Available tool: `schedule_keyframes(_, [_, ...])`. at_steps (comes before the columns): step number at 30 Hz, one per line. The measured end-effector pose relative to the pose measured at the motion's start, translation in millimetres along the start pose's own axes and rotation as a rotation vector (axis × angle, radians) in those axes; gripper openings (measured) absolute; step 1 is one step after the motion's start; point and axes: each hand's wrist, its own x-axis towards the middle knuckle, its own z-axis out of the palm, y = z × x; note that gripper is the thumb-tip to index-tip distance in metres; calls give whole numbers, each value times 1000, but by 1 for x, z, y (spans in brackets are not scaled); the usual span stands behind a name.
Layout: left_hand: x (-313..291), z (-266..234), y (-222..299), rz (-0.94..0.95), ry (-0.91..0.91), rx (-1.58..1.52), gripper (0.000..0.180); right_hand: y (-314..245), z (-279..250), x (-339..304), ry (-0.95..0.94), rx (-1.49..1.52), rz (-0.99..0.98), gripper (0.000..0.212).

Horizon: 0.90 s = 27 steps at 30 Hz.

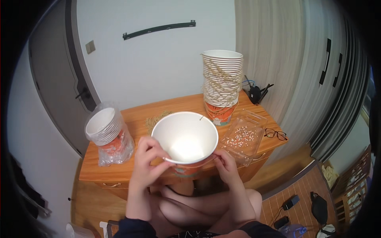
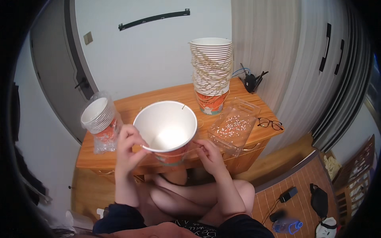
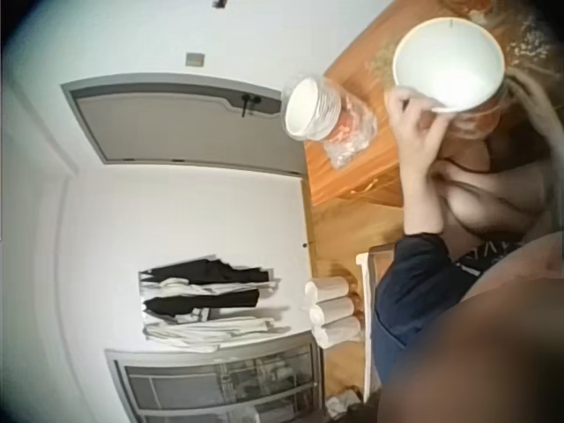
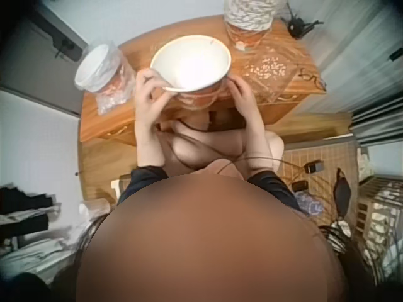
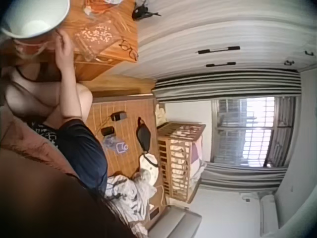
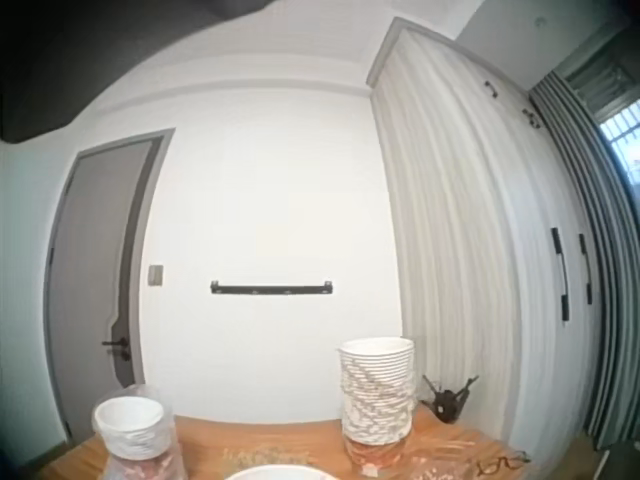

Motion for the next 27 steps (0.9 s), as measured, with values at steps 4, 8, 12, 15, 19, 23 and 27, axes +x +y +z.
schedule_keyframes(4, [104,-19,14,167,-149,75,21,-32,-13,3,197,-351,-461,50])
schedule_keyframes(8, [228,-19,21,361,-44,176,20,-27,-24,-1,360,-319,-555,49])
schedule_keyframes(12, [324,1,40,490,-45,99,20,-7,-21,-2,353,-150,-418,40])
schedule_keyframes(15, [361,22,39,575,-92,91,15,-6,-24,-1,420,-157,-365,34])
schedule_keyframes(19, [372,46,12,704,-30,270,14,-16,-31,-4,467,-106,-407,23])
schedule_keyframes(23, [366,74,-29,609,-52,212,15,-22,-37,-8,465,-71,-437,16])
schedule_keyframes(27, [353,93,-49,470,-105,160,20,-25,-39,-7,461,-77,-464,15])
